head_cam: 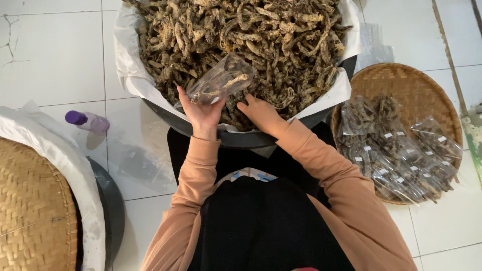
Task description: The person sits on the floor beside a large basin of dried roots and fills small clear plastic bags with handfuls of the roots. They press the contents down, seal each bag, and place the finished bags on a round bamboo tray next to the basin.
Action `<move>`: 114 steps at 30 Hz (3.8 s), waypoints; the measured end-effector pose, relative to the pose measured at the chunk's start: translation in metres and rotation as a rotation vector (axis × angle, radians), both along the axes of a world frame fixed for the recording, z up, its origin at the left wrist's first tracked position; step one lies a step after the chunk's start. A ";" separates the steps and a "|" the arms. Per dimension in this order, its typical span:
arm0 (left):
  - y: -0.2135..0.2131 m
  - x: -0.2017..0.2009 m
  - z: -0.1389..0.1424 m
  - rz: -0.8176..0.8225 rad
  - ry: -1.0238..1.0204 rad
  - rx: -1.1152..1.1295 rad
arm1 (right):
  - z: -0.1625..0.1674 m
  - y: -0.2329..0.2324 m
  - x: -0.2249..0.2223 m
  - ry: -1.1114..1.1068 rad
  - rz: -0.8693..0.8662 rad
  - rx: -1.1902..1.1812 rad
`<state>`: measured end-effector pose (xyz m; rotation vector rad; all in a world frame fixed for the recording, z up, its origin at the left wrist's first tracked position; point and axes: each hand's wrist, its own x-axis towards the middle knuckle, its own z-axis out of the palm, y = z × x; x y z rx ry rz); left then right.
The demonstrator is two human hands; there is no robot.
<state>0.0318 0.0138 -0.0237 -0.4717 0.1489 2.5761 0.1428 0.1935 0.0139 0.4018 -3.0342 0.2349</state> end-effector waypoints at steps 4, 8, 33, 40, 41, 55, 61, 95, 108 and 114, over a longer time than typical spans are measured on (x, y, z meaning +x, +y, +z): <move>-0.003 0.000 0.004 0.022 -0.010 -0.042 | 0.042 0.022 -0.002 0.216 0.062 -0.380; 0.004 0.002 0.010 0.014 -0.019 0.007 | 0.119 0.048 0.006 0.279 -0.143 -0.665; -0.020 -0.015 0.014 0.162 0.244 0.305 | 0.080 -0.002 -0.042 -0.138 -0.278 -0.470; -0.009 -0.002 0.013 0.161 0.211 0.189 | 0.002 -0.031 -0.052 -0.197 -0.385 -0.075; -0.011 -0.002 0.014 0.167 0.166 0.163 | 0.003 -0.022 -0.053 -0.236 -0.413 -0.124; -0.003 -0.001 0.006 0.105 0.145 0.181 | 0.029 0.036 -0.043 0.023 -0.259 -0.601; 0.010 -0.005 0.005 0.094 0.108 0.055 | 0.153 0.070 -0.001 0.001 -0.156 -1.159; 0.053 0.012 0.020 0.009 0.214 0.207 | 0.161 0.003 0.045 0.767 0.111 -0.286; 0.032 0.002 0.015 -0.001 0.198 0.261 | 0.123 -0.030 0.047 1.050 -0.052 -0.188; 0.031 -0.001 0.027 0.024 0.231 0.095 | 0.125 -0.041 0.036 0.893 -0.147 -0.280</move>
